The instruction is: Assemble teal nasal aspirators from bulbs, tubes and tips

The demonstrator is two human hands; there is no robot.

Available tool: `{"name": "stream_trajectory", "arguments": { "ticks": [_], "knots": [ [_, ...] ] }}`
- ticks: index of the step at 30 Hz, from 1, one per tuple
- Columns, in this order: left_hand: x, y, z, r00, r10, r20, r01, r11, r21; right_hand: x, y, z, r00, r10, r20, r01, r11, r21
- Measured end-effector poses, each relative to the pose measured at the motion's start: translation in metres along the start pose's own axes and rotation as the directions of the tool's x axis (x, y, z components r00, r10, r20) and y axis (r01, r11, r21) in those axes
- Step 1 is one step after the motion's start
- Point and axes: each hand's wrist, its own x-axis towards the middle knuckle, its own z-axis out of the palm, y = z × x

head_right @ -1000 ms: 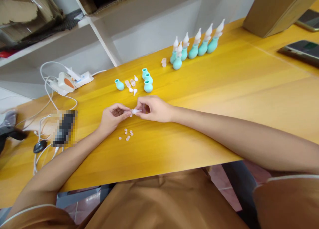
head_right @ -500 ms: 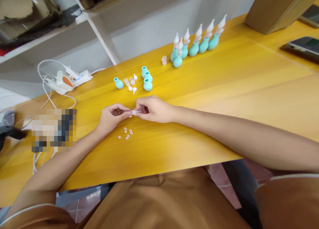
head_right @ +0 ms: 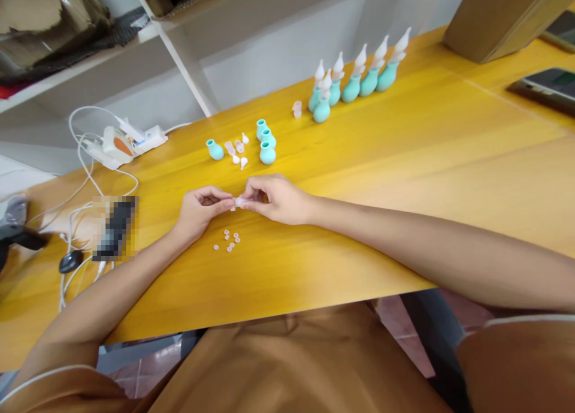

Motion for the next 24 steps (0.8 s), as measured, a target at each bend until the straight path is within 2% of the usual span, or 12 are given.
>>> {"name": "stream_trajectory", "arguments": {
  "ticks": [4,11,17,20,24],
  "knots": [
    [-0.001,0.000,0.001,1.000,0.013,0.009,-0.013,1.000,-0.003,-0.001,-0.001,-0.001,0.999,-0.032,-0.002,0.032,0.999,-0.036],
    [-0.002,-0.002,0.002,0.996,0.070,0.046,-0.071,0.997,0.011,0.000,0.000,-0.005,1.000,-0.005,0.030,0.005,1.000,-0.008],
    [-0.002,-0.003,0.005,0.966,0.257,-0.004,-0.256,0.964,0.076,0.005,0.006,-0.004,1.000,-0.019,0.022,0.019,1.000,0.022],
    [-0.001,-0.002,0.006,0.951,0.308,-0.036,-0.303,0.948,0.099,0.008,0.010,-0.008,1.000,0.005,0.017,-0.006,0.998,0.063],
    [-0.001,-0.001,0.007,0.948,0.315,-0.036,-0.313,0.948,0.051,0.009,0.010,-0.015,0.994,0.016,0.111,-0.007,0.997,-0.080]
  ]
}}
